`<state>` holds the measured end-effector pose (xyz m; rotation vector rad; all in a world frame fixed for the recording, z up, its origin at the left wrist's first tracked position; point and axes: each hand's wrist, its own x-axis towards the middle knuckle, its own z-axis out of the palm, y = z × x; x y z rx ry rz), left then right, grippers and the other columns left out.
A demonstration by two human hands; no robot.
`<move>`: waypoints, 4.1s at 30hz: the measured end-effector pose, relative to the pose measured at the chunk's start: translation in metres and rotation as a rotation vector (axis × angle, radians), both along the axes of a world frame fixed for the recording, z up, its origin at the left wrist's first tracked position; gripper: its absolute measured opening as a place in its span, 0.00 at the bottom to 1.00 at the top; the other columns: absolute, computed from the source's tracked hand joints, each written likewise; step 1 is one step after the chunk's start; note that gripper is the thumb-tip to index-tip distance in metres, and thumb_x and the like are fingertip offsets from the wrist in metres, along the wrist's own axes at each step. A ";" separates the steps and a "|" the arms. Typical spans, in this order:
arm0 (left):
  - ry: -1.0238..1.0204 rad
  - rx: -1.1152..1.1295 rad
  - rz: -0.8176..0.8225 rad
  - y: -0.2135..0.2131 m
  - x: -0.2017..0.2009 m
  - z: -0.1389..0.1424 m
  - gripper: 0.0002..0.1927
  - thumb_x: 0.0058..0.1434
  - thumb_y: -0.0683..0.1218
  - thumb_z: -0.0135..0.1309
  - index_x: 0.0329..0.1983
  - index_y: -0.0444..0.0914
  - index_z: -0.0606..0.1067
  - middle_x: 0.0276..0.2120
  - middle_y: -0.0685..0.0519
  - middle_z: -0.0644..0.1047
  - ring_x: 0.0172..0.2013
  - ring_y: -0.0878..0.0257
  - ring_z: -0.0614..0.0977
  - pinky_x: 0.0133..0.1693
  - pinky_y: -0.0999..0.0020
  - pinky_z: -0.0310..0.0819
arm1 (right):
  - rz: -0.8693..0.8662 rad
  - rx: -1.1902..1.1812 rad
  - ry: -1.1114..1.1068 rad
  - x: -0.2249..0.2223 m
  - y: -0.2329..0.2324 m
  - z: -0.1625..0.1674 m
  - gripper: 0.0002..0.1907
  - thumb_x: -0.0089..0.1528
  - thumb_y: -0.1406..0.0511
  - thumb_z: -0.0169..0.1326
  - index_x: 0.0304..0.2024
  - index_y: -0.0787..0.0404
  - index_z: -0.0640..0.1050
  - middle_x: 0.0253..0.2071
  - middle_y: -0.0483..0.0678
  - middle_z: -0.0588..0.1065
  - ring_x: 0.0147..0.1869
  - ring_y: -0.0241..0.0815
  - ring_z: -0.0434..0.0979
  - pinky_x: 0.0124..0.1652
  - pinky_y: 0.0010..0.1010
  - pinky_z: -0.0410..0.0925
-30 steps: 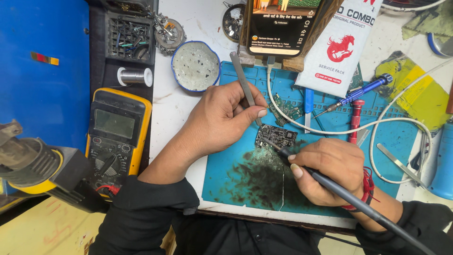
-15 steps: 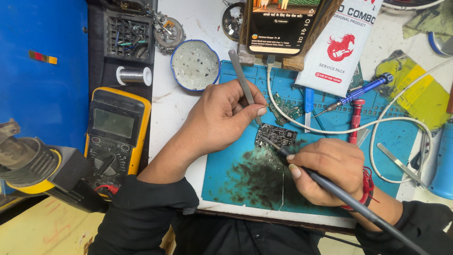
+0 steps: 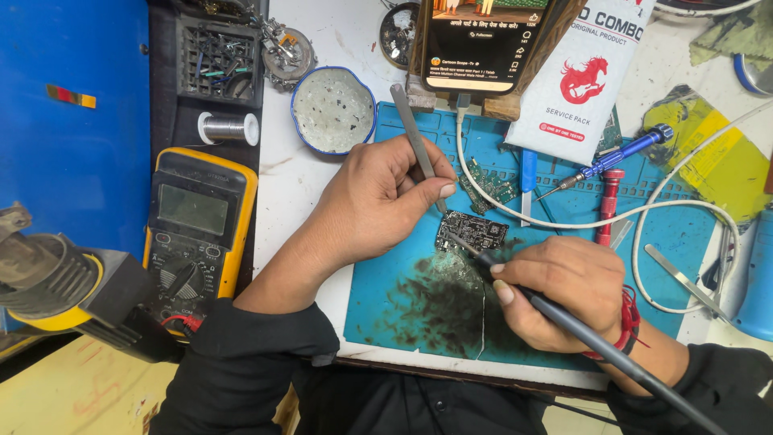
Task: The person uses a soldering iron and tweezers to apply solder to multiple points on a small circuit board. The board is held steady with tweezers while the soldering iron melts solder onto specific pads. The person repeatedly repositions the board and applies solder to different areas throughout the clip.
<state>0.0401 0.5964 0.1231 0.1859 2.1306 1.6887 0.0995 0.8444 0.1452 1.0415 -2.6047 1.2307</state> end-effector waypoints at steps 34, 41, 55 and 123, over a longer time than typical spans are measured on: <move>-0.001 0.018 0.000 0.001 0.000 -0.001 0.04 0.63 0.43 0.61 0.39 0.38 0.79 0.22 0.60 0.79 0.19 0.77 0.71 0.21 0.76 0.61 | -0.008 -0.024 -0.028 -0.001 -0.001 0.001 0.08 0.53 0.70 0.61 0.35 0.61 0.79 0.28 0.47 0.77 0.27 0.42 0.77 0.28 0.30 0.66; -0.008 0.003 -0.001 0.000 0.000 0.000 0.04 0.62 0.43 0.61 0.38 0.38 0.79 0.22 0.60 0.79 0.19 0.77 0.71 0.21 0.77 0.62 | -0.021 -0.027 -0.027 0.001 -0.001 -0.001 0.07 0.52 0.71 0.61 0.34 0.61 0.79 0.28 0.46 0.77 0.27 0.42 0.77 0.28 0.30 0.67; 0.001 0.010 -0.003 0.000 0.000 0.000 0.05 0.62 0.43 0.61 0.39 0.38 0.79 0.21 0.61 0.79 0.19 0.78 0.71 0.21 0.77 0.61 | -0.026 -0.040 -0.032 0.001 -0.001 -0.002 0.07 0.52 0.71 0.61 0.33 0.62 0.79 0.27 0.47 0.77 0.27 0.42 0.77 0.28 0.30 0.67; 0.008 0.013 -0.007 -0.001 0.000 0.000 0.05 0.63 0.43 0.61 0.39 0.38 0.79 0.22 0.60 0.79 0.19 0.77 0.71 0.21 0.76 0.61 | -0.008 -0.040 -0.025 0.005 0.004 -0.002 0.07 0.53 0.69 0.59 0.34 0.61 0.79 0.27 0.47 0.76 0.26 0.42 0.77 0.28 0.30 0.67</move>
